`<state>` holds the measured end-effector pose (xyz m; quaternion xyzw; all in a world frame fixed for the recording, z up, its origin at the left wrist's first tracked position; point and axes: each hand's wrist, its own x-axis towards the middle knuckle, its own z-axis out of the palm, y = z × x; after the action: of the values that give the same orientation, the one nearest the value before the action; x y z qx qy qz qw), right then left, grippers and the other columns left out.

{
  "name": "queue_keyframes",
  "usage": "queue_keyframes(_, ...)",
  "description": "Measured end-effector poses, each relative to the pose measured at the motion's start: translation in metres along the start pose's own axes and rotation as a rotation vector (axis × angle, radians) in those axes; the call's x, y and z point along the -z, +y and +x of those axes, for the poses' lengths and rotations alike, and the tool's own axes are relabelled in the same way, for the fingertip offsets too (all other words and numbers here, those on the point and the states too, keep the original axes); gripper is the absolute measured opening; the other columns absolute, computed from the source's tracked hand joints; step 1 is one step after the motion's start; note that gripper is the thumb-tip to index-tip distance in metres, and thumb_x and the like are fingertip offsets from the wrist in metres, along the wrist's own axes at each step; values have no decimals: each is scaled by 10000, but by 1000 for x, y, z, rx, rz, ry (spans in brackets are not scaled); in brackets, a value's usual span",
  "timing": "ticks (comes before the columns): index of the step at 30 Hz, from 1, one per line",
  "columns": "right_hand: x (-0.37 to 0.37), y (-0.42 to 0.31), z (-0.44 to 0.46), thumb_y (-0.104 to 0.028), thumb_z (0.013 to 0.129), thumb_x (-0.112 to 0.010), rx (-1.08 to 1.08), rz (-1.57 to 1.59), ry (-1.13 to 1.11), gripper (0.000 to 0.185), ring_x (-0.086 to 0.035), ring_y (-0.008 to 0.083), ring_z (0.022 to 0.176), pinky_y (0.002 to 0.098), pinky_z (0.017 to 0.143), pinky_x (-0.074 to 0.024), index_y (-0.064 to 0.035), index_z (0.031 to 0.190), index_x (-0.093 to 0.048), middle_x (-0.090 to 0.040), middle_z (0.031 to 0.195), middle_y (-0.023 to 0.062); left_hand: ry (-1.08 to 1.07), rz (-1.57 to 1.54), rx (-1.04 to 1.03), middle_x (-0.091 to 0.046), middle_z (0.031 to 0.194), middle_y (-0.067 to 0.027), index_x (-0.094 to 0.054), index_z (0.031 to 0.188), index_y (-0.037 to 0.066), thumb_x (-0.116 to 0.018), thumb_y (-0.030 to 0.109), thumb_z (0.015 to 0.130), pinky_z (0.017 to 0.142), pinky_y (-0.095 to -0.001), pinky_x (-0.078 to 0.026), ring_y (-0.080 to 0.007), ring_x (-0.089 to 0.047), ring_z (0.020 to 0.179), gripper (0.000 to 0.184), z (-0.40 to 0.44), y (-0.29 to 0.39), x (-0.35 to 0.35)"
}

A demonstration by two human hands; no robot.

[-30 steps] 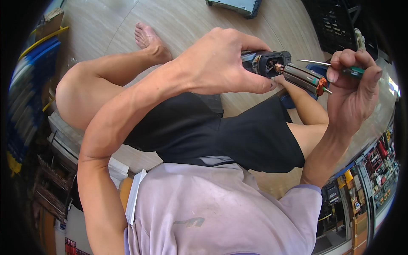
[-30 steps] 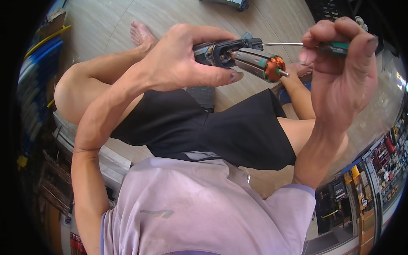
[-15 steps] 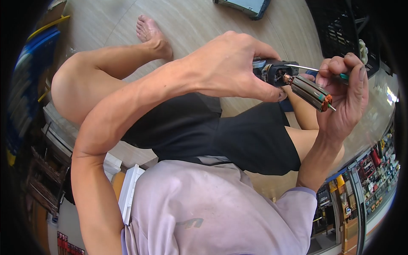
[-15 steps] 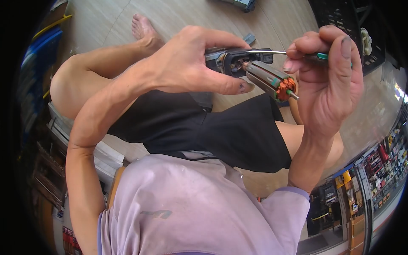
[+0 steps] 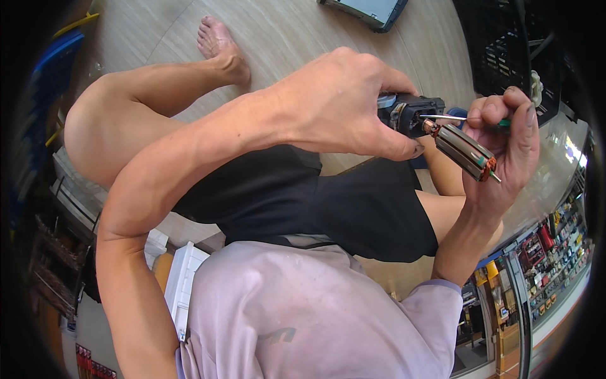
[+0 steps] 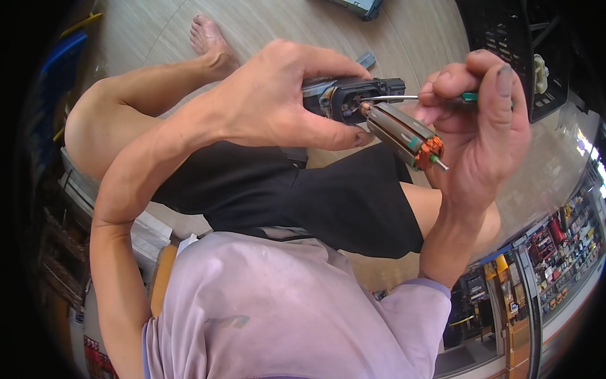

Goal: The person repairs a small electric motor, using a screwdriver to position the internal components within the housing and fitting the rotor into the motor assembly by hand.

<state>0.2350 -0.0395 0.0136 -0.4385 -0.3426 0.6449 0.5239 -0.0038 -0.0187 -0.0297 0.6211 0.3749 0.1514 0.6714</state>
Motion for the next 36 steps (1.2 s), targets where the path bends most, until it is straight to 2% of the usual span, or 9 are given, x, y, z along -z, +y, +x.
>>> queue_keyframes(6,-3,3,-6,-275,1117,-478,-12,-61,69,346,-697,271,836,345,735,-622,50,1159,-586,-693,946,178,13,0,-7,-734,896,-115,-717,1119,-61,-849,267,773,779,-291,-540,-121,-659,831,494,0,-1,2)
queue_keyframes(12,1,14,-9,-301,1110,-476,68,63,21,333,-708,284,911,396,850,-610,11,1193,-557,-699,1007,179,-9,-88,33,-747,922,-105,-726,1136,-51,-853,259,773,790,-296,-550,-120,-670,849,495,2,3,5)
queue_keyframes(21,8,17,-11,-313,1099,-479,263,-136,-89,332,-696,291,960,502,908,-592,-1,1199,-535,-701,1021,171,-21,-253,45,-727,893,-77,-736,1129,-23,-856,251,775,774,-277,-535,-101,-645,835,464,5,-2,1)
queue_keyframes(24,10,14,-14,-319,1104,-486,257,-179,-135,321,-609,278,1009,428,975,-510,-30,1226,-554,-647,1066,152,-7,-172,44,-725,892,-67,-739,1118,-14,-851,247,779,758,-278,-527,-96,-632,823,442,6,3,4)
queue_keyframes(28,10,11,-15,-313,1106,-481,222,-154,-144,315,-620,278,1008,431,976,-517,-31,1221,-564,-655,1053,149,-38,-179,4,-718,880,-68,-739,1103,-17,-843,264,784,757,-288,-523,-119,-637,815,438,5,0,2)
queue_keyframes(30,6,12,-16,-312,1096,-487,214,-133,-73,319,-675,285,967,464,918,-580,-15,1197,-544,-686,1008,164,-34,-139,-16,-716,872,-71,-740,1106,-13,-840,269,788,754,-293,-521,-136,-641,806,437,5,1,3)
queue_keyframes(31,5,13,-16,-311,1092,-490,213,-122,-35,321,-702,288,947,480,890,-612,-6,1185,-534,-701,985,171,-40,-151,-5,-716,880,-80,-736,1121,-11,-845,281,782,758,-296,-520,-146,-643,814,461,5,0,3)
queue_keyframes(34,10,17,-16,-309,1084,-507,302,-271,-84,323,-703,283,962,452,896,-616,-4,1189,-533,-692,985,171,-65,-169,23,-716,915,-110,-716,1176,-9,-854,335,766,772,-309,-517,-175,-649,846,553,4,0,4)
queue_keyframes(36,0,14,-19,-302,1074,-532,252,-229,-51,324,-701,274,973,433,898,-617,2,1185,-535,-686,992,169,-93,-162,42,-713,953,-135,-691,1226,-15,-854,393,757,787,-319,-514,-191,-650,881,643,2,4,7)
